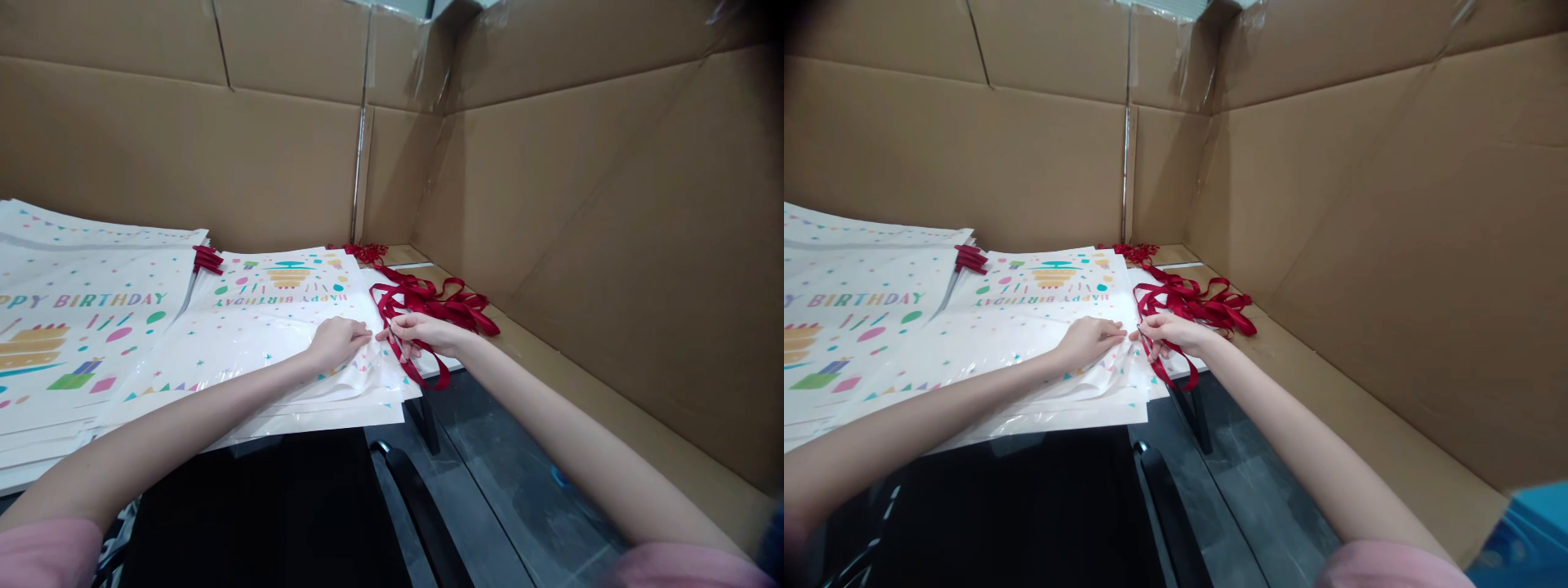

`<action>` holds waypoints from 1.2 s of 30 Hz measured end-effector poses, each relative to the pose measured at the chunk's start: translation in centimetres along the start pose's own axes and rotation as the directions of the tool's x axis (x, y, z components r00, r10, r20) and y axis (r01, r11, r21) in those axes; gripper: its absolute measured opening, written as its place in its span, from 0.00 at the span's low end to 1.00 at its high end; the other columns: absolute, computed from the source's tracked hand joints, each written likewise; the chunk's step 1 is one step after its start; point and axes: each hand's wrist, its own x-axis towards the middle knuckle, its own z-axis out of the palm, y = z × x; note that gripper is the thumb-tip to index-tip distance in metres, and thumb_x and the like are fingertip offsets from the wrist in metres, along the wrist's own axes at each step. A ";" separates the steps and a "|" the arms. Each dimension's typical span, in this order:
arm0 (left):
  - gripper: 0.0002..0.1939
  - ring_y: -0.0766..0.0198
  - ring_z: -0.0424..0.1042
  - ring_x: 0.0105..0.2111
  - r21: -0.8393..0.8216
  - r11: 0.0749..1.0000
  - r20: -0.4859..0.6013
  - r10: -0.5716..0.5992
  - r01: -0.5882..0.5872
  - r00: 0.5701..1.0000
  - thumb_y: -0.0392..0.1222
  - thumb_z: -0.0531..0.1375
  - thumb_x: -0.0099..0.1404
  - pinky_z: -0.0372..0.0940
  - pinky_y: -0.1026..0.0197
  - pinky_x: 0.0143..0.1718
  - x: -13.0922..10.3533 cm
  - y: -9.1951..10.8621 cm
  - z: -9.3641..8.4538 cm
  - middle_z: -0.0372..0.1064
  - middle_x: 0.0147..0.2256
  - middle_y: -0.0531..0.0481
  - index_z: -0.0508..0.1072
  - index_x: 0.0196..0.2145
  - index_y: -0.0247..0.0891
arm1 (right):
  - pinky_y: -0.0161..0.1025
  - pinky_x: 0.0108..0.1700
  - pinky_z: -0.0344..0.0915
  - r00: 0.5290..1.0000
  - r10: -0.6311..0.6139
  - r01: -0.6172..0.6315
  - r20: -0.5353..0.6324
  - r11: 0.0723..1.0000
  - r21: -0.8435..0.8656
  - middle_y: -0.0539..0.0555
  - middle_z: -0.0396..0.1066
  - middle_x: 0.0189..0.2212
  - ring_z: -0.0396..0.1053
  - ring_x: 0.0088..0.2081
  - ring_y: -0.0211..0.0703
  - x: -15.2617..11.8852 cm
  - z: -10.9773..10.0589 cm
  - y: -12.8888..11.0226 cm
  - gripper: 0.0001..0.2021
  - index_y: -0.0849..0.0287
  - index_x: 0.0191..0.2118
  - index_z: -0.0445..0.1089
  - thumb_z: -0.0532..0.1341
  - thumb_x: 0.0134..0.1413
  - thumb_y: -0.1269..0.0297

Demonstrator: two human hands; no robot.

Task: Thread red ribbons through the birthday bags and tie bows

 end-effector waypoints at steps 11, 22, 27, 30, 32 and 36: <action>0.15 0.57 0.73 0.43 0.020 0.998 -0.063 0.062 -0.061 0.996 0.47 0.52 0.67 0.63 0.61 0.43 -0.8 -0.1 -0.2 0.77 0.39 0.51 0.78 0.40 0.45 | 0.29 0.19 0.57 0.999 0.028 -0.027 -0.016 0.995 0.091 0.47 0.66 0.19 0.64 0.17 0.31 -0.1 1.0 0.0 0.19 0.60 0.27 0.58 0.66 0.46 0.52; 0.14 0.60 0.74 0.41 -0.010 0.993 -0.105 0.119 -0.121 0.987 0.47 0.57 0.64 0.63 0.62 0.44 -1.0 -0.2 -0.2 0.76 0.42 0.51 0.77 0.42 0.42 | 0.29 0.19 0.59 0.993 0.042 -0.005 -0.109 0.946 0.324 0.49 0.65 0.17 0.66 0.20 0.35 0.8 2.3 2.6 0.16 0.59 0.22 0.57 0.65 0.46 0.60; 0.14 0.59 0.73 0.40 0.007 0.991 -0.117 0.136 -0.137 0.984 0.47 0.60 0.61 0.62 0.62 0.44 -0.8 -0.4 -0.1 0.76 0.42 0.50 0.78 0.41 0.40 | 0.29 0.19 0.58 0.990 0.047 0.006 -0.134 0.929 0.371 0.50 0.67 0.20 0.63 0.18 0.31 0.7 2.4 2.4 0.18 0.59 0.21 0.55 0.66 0.45 0.60; 0.13 0.60 0.73 0.39 0.037 0.991 -0.126 0.132 -0.128 0.983 0.48 0.59 0.62 0.62 0.62 0.43 -0.7 -0.2 -0.1 0.76 0.40 0.50 0.78 0.38 0.39 | 0.28 0.18 0.55 0.992 0.044 0.000 -0.120 0.938 0.346 0.50 0.67 0.17 0.60 0.16 0.30 0.6 2.4 2.5 0.17 0.59 0.22 0.56 0.65 0.46 0.59; 0.12 0.60 0.73 0.38 0.070 0.990 -0.120 0.131 -0.123 0.984 0.48 0.59 0.62 0.61 0.61 0.42 -0.7 0.0 -0.1 0.76 0.38 0.50 0.78 0.36 0.39 | 0.27 0.17 0.54 0.992 0.041 0.000 -0.119 0.945 0.327 0.51 0.68 0.17 0.59 0.15 0.29 0.6 2.4 2.5 0.17 0.59 0.22 0.56 0.65 0.47 0.59; 0.11 0.61 0.72 0.36 0.130 0.983 -0.110 0.147 -0.133 0.983 0.47 0.58 0.63 0.60 0.61 0.40 -0.7 0.3 0.0 0.75 0.35 0.50 0.76 0.33 0.39 | 0.27 0.17 0.53 0.990 0.038 0.005 -0.137 0.953 0.303 0.49 0.66 0.15 0.59 0.15 0.29 0.8 2.6 2.8 0.16 0.59 0.23 0.57 0.65 0.44 0.60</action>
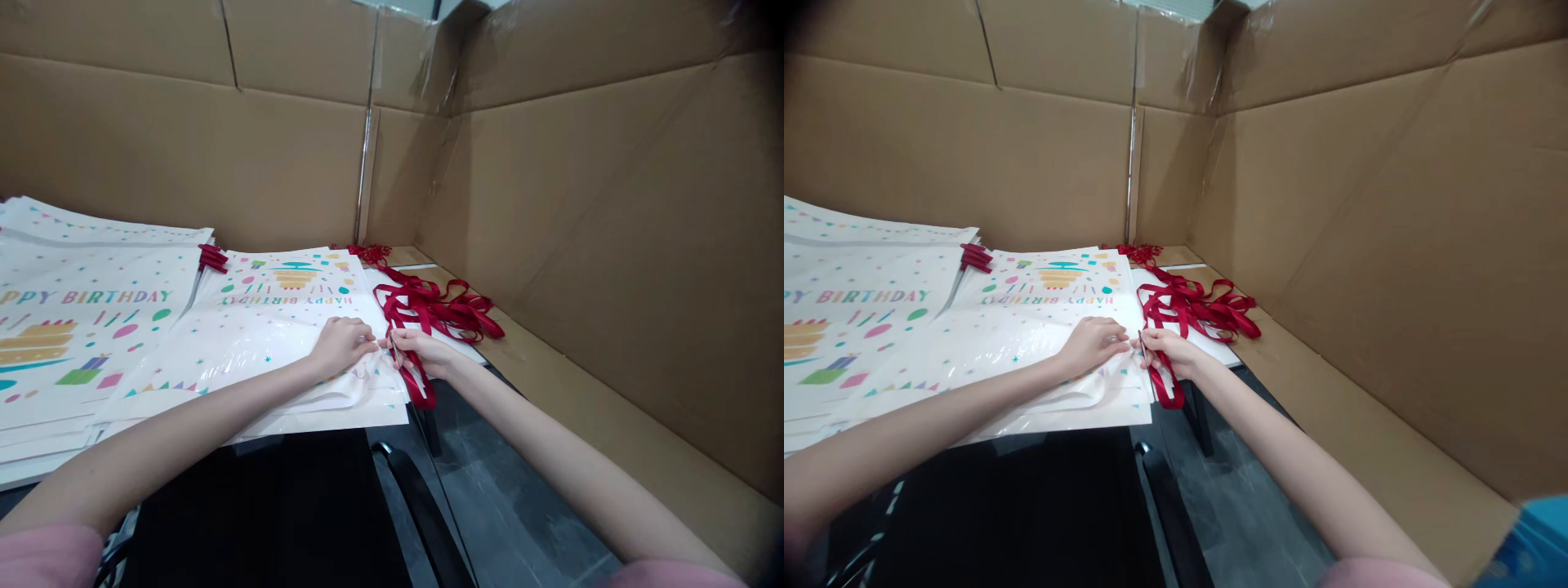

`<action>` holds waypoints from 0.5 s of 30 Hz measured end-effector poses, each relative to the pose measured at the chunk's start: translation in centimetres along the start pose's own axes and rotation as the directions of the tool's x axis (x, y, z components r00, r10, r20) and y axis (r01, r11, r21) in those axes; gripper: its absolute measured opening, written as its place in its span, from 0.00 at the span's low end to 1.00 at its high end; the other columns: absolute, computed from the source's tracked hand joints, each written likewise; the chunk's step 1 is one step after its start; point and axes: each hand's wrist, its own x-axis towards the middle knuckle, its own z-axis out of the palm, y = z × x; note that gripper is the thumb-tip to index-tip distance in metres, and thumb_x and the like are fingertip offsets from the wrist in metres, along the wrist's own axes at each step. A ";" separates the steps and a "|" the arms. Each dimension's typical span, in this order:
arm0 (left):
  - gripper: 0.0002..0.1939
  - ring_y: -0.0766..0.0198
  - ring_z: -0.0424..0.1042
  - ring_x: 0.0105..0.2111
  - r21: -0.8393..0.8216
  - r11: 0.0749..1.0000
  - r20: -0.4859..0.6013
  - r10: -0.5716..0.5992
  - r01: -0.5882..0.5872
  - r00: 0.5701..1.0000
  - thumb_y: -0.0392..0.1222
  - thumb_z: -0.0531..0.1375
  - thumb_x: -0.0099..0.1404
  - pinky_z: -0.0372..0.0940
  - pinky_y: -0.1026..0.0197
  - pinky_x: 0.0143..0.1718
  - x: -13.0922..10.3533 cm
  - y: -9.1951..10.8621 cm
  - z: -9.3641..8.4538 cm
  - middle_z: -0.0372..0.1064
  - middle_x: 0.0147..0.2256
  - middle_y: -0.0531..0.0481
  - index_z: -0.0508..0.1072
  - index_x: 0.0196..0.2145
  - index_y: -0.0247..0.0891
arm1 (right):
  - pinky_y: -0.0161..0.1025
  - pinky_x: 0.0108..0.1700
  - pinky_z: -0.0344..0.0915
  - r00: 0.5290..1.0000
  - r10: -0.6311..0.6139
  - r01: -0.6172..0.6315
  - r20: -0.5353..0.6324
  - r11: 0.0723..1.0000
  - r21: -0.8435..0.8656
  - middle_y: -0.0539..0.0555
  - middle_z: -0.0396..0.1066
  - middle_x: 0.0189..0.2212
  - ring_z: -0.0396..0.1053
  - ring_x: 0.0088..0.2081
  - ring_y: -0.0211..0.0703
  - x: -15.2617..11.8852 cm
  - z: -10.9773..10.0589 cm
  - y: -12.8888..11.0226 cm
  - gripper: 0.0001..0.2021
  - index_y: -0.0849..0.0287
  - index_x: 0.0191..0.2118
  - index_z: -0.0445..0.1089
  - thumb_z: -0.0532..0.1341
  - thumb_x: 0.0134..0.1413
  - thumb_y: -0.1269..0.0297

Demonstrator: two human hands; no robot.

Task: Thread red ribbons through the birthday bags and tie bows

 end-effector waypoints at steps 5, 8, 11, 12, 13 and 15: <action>0.10 0.61 0.72 0.37 0.018 1.000 -0.023 0.024 -0.024 0.999 0.46 0.58 0.64 0.59 0.60 0.42 0.0 -0.3 0.3 0.75 0.35 0.51 0.76 0.33 0.39 | 0.27 0.18 0.54 1.000 -0.020 0.021 0.019 1.000 -0.008 0.47 0.66 0.17 0.63 0.17 0.30 0.2 0.1 0.4 0.15 0.60 0.23 0.58 0.66 0.43 0.60; 0.10 0.61 0.72 0.37 0.012 0.999 -0.027 0.040 -0.039 0.999 0.46 0.58 0.64 0.58 0.60 0.42 0.0 -0.5 0.5 0.75 0.35 0.51 0.76 0.33 0.39 | 0.26 0.17 0.52 0.999 -0.013 0.014 0.029 0.999 -0.043 0.48 0.66 0.16 0.64 0.17 0.31 0.2 0.0 0.5 0.15 0.60 0.24 0.58 0.65 0.44 0.59; 0.10 0.61 0.72 0.37 0.008 0.999 -0.027 0.049 -0.049 0.998 0.46 0.58 0.65 0.58 0.60 0.41 0.0 -0.6 0.6 0.75 0.35 0.51 0.76 0.33 0.39 | 0.26 0.17 0.53 1.000 -0.016 0.017 0.025 0.998 -0.057 0.47 0.65 0.16 0.64 0.17 0.31 0.2 -0.1 0.5 0.15 0.60 0.24 0.58 0.65 0.44 0.60; 0.10 0.61 0.72 0.37 0.004 0.999 -0.028 0.048 -0.048 0.998 0.46 0.58 0.65 0.58 0.60 0.41 0.0 -0.6 0.6 0.75 0.36 0.51 0.76 0.33 0.39 | 0.26 0.17 0.53 1.000 -0.017 0.018 0.024 0.998 -0.063 0.47 0.65 0.15 0.64 0.17 0.31 0.2 -0.1 0.5 0.15 0.60 0.23 0.57 0.65 0.44 0.60; 0.10 0.61 0.71 0.37 -0.003 0.999 -0.029 0.046 -0.046 0.999 0.45 0.58 0.65 0.58 0.61 0.41 0.0 -0.6 0.6 0.75 0.36 0.51 0.76 0.33 0.39 | 0.25 0.17 0.52 1.000 -0.018 0.020 0.022 0.997 -0.070 0.47 0.64 0.15 0.64 0.17 0.31 0.2 -0.1 0.5 0.15 0.60 0.23 0.57 0.65 0.44 0.60; 0.09 0.61 0.71 0.37 -0.028 0.999 -0.030 0.039 -0.040 0.999 0.44 0.58 0.65 0.59 0.61 0.41 0.0 -0.7 0.6 0.75 0.36 0.51 0.76 0.34 0.39 | 0.25 0.15 0.49 1.000 -0.017 0.019 0.022 0.996 -0.089 0.47 0.63 0.14 0.62 0.15 0.30 0.1 0.0 0.4 0.15 0.60 0.23 0.57 0.64 0.45 0.60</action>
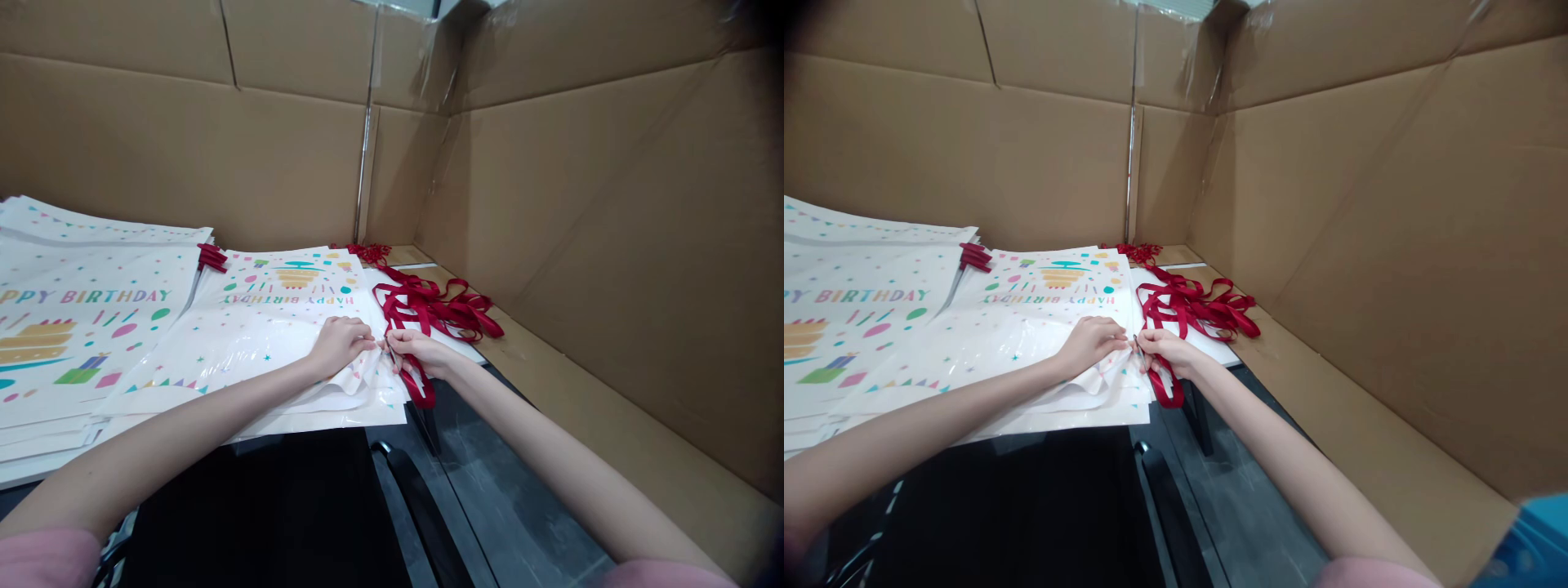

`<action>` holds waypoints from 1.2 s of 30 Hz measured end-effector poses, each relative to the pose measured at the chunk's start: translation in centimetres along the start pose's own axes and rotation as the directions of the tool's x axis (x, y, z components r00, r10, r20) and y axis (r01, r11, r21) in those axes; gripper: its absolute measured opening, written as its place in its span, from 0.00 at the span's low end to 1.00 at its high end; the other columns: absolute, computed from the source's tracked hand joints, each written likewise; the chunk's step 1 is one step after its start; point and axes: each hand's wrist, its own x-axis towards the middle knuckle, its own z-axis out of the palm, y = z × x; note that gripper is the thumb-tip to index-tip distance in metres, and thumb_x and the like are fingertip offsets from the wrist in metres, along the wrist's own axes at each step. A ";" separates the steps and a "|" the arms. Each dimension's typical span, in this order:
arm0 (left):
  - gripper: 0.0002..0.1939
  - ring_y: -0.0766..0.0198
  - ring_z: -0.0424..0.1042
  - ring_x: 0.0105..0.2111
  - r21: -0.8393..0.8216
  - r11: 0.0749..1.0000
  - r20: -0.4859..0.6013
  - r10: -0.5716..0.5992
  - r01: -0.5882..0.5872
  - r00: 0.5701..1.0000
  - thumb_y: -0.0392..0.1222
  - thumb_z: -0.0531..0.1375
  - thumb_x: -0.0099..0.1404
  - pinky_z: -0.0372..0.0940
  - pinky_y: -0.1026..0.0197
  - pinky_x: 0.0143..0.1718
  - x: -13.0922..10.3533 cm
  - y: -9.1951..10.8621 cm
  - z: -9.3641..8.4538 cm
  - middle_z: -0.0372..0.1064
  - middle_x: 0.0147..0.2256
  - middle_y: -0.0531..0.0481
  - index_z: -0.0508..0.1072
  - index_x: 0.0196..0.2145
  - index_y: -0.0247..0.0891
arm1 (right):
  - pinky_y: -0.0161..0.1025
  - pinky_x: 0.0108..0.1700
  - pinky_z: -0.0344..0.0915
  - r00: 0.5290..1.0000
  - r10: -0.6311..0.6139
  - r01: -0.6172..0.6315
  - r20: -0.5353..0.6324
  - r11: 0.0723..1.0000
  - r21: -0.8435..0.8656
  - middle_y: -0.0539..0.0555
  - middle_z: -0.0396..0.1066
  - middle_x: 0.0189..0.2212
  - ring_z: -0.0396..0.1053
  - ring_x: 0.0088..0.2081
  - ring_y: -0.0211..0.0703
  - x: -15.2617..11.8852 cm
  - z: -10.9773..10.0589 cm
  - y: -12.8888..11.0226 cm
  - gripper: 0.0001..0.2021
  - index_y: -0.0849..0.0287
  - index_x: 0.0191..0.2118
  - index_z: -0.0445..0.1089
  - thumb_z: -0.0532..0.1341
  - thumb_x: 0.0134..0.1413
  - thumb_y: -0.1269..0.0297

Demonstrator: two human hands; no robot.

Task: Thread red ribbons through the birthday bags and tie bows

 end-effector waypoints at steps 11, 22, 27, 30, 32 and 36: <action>0.09 0.61 0.72 0.36 -0.090 0.996 0.002 -0.028 0.028 1.000 0.44 0.57 0.64 0.61 0.61 0.40 -0.1 -0.1 -0.2 0.75 0.34 0.51 0.76 0.31 0.40 | 0.26 0.14 0.48 0.999 0.029 -0.028 0.015 0.997 -0.077 0.49 0.67 0.17 0.64 0.16 0.31 -0.7 0.0 -0.8 0.17 0.60 0.25 0.58 0.64 0.46 0.55; 0.09 0.61 0.72 0.35 -0.113 0.993 -0.001 -0.033 0.033 0.999 0.44 0.58 0.64 0.61 0.62 0.40 -0.2 -0.2 -0.3 0.75 0.34 0.51 0.76 0.31 0.40 | 0.27 0.17 0.55 0.998 -0.047 0.034 -0.031 0.946 -0.321 0.48 0.66 0.19 0.69 0.19 0.34 -0.6 -1.0 -2.3 0.19 0.61 0.26 0.60 0.64 0.47 0.49; 0.09 0.61 0.72 0.36 -0.105 0.994 0.002 -0.040 0.040 0.999 0.45 0.58 0.64 0.61 0.61 0.40 -0.2 -0.1 -0.4 0.75 0.34 0.51 0.76 0.31 0.41 | 0.27 0.17 0.58 1.000 0.013 -0.018 -0.016 0.910 -0.414 0.48 0.66 0.16 0.69 0.19 0.35 -0.1 -0.4 -2.8 0.18 0.61 0.27 0.60 0.64 0.49 0.50; 0.09 0.61 0.72 0.36 -0.097 0.995 0.010 -0.039 0.040 0.999 0.45 0.57 0.64 0.61 0.61 0.41 -0.3 0.1 -0.5 0.75 0.33 0.51 0.76 0.31 0.41 | 0.26 0.16 0.57 0.998 0.043 -0.057 -0.043 0.903 -0.426 0.47 0.66 0.14 0.67 0.17 0.33 0.2 0.1 -2.9 0.17 0.61 0.27 0.59 0.64 0.50 0.54; 0.10 0.61 0.71 0.36 -0.095 0.995 0.012 -0.032 0.033 0.999 0.45 0.57 0.64 0.61 0.61 0.40 -0.3 0.1 -0.6 0.75 0.33 0.51 0.76 0.31 0.42 | 0.25 0.16 0.57 0.997 0.058 -0.074 -0.051 0.900 -0.429 0.47 0.65 0.14 0.67 0.16 0.33 0.3 0.2 -3.0 0.16 0.60 0.28 0.59 0.65 0.50 0.56; 0.10 0.61 0.71 0.35 -0.094 0.995 0.014 -0.025 0.026 1.000 0.45 0.57 0.64 0.61 0.60 0.40 -0.4 0.1 -0.5 0.74 0.33 0.51 0.76 0.31 0.42 | 0.26 0.15 0.59 0.996 0.071 -0.087 -0.053 0.892 -0.443 0.46 0.65 0.14 0.67 0.15 0.33 0.6 0.1 -2.9 0.16 0.60 0.28 0.60 0.65 0.49 0.56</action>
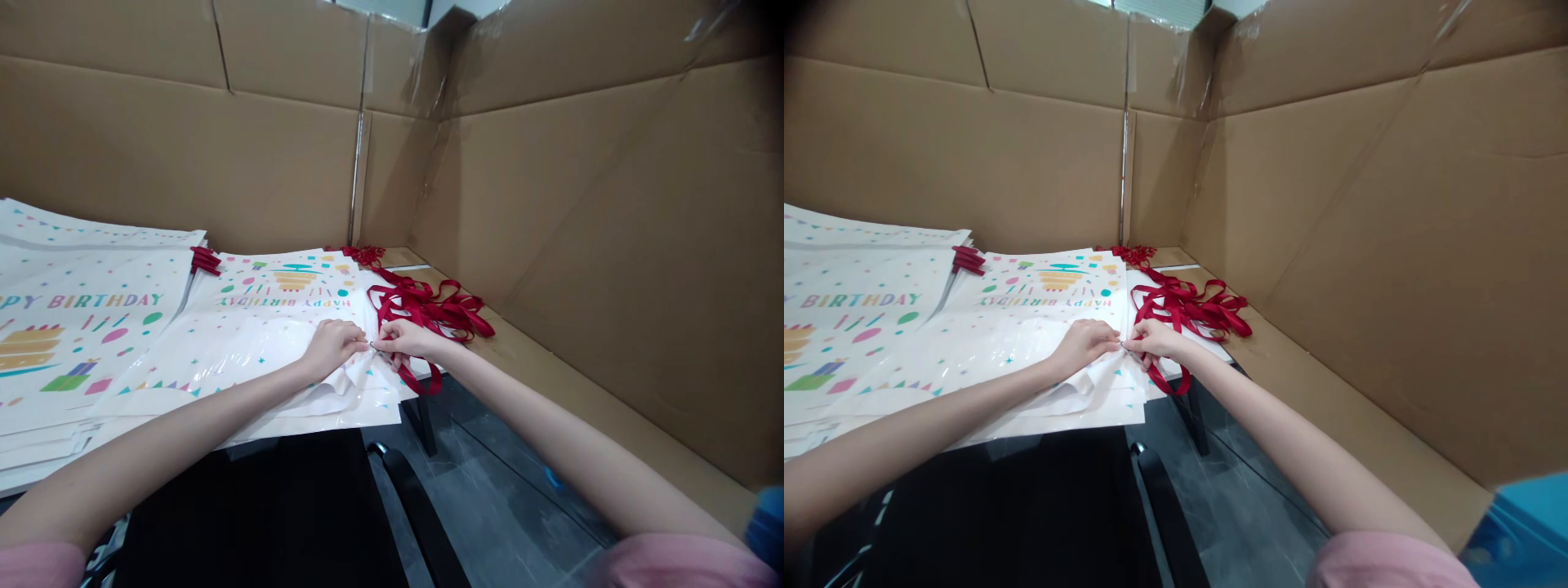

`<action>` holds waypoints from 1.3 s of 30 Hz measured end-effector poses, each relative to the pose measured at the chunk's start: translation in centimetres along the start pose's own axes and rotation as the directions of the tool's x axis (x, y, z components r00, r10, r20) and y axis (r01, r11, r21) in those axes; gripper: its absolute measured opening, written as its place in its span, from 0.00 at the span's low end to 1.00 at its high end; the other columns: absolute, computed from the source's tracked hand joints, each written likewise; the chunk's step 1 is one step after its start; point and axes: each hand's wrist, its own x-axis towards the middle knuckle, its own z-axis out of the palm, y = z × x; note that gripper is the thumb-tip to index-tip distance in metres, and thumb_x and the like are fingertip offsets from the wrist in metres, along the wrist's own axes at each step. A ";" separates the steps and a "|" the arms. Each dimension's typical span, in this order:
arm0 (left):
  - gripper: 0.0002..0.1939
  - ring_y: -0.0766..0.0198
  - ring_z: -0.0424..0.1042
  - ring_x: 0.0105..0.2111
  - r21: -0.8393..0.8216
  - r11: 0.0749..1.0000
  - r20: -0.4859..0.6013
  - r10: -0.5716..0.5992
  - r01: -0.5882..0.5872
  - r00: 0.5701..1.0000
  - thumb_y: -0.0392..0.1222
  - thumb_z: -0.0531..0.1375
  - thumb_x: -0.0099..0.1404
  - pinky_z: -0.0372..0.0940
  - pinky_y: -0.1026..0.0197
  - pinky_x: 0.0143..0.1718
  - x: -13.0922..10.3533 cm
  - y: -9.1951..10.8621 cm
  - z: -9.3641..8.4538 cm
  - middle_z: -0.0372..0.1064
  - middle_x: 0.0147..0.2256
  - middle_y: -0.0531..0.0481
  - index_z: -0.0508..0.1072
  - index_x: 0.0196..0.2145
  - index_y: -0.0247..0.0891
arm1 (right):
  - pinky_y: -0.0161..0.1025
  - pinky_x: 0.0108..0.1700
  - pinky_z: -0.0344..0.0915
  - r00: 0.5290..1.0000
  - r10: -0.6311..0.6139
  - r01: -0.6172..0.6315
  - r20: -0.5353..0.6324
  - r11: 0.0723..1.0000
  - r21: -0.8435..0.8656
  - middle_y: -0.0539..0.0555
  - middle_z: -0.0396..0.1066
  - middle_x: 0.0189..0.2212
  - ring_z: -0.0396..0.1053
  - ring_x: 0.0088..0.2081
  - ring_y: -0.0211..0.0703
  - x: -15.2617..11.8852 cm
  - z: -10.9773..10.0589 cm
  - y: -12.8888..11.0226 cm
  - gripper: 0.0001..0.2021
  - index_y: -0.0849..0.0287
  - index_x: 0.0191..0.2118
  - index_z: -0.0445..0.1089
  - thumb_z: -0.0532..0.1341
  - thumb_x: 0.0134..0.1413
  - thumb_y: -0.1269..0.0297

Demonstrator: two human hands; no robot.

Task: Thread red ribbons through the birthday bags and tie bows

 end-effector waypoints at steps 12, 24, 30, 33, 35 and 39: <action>0.10 0.61 0.71 0.36 -0.004 1.000 0.004 0.015 -0.015 1.000 0.45 0.57 0.64 0.60 0.61 0.40 -0.1 -0.1 0.0 0.75 0.33 0.51 0.76 0.31 0.41 | 0.27 0.15 0.60 1.000 0.010 -0.008 0.022 0.997 -0.077 0.47 0.66 0.15 0.69 0.17 0.36 0.6 -0.3 0.4 0.16 0.61 0.29 0.61 0.65 0.49 0.55; 0.09 0.62 0.71 0.36 -0.015 1.000 -0.001 0.022 -0.022 1.000 0.45 0.58 0.64 0.59 0.61 0.41 0.0 -0.2 0.1 0.75 0.34 0.52 0.76 0.31 0.41 | 0.27 0.16 0.60 0.994 -0.005 0.014 0.112 0.996 -0.083 0.47 0.66 0.16 0.67 0.17 0.34 0.7 -0.7 0.2 0.19 0.61 0.28 0.62 0.67 0.43 0.50; 0.09 0.61 0.71 0.37 -0.012 1.000 0.005 0.026 -0.026 1.000 0.45 0.58 0.64 0.59 0.61 0.42 0.0 -0.4 0.3 0.75 0.35 0.52 0.76 0.32 0.41 | 0.27 0.17 0.60 0.991 -0.006 0.020 0.135 0.994 -0.106 0.48 0.67 0.16 0.68 0.18 0.35 1.0 -0.9 0.2 0.20 0.62 0.28 0.64 0.67 0.42 0.48; 0.08 0.61 0.71 0.37 -0.027 0.999 -0.001 0.027 -0.027 1.000 0.45 0.58 0.63 0.60 0.61 0.42 0.1 -0.4 0.4 0.75 0.35 0.52 0.76 0.32 0.41 | 0.27 0.17 0.61 0.990 0.003 0.013 0.142 0.994 -0.112 0.48 0.68 0.17 0.68 0.18 0.34 1.2 -1.0 0.2 0.21 0.62 0.28 0.63 0.67 0.42 0.48; 0.08 0.62 0.72 0.37 -0.058 0.998 0.000 0.034 -0.034 0.999 0.44 0.58 0.63 0.60 0.61 0.42 0.0 -0.3 0.3 0.75 0.36 0.52 0.76 0.32 0.41 | 0.27 0.17 0.60 0.991 0.008 0.009 0.137 0.993 -0.122 0.49 0.68 0.17 0.68 0.18 0.34 1.2 -1.0 0.3 0.21 0.62 0.28 0.63 0.67 0.42 0.48; 0.08 0.62 0.72 0.38 -0.174 0.985 0.060 0.011 -0.001 0.998 0.43 0.57 0.63 0.62 0.62 0.42 -0.4 0.1 -0.9 0.75 0.38 0.52 0.76 0.35 0.40 | 0.27 0.17 0.60 0.993 0.028 -0.012 0.115 0.991 -0.136 0.49 0.68 0.17 0.67 0.17 0.34 1.0 -1.0 0.2 0.21 0.61 0.28 0.63 0.67 0.41 0.48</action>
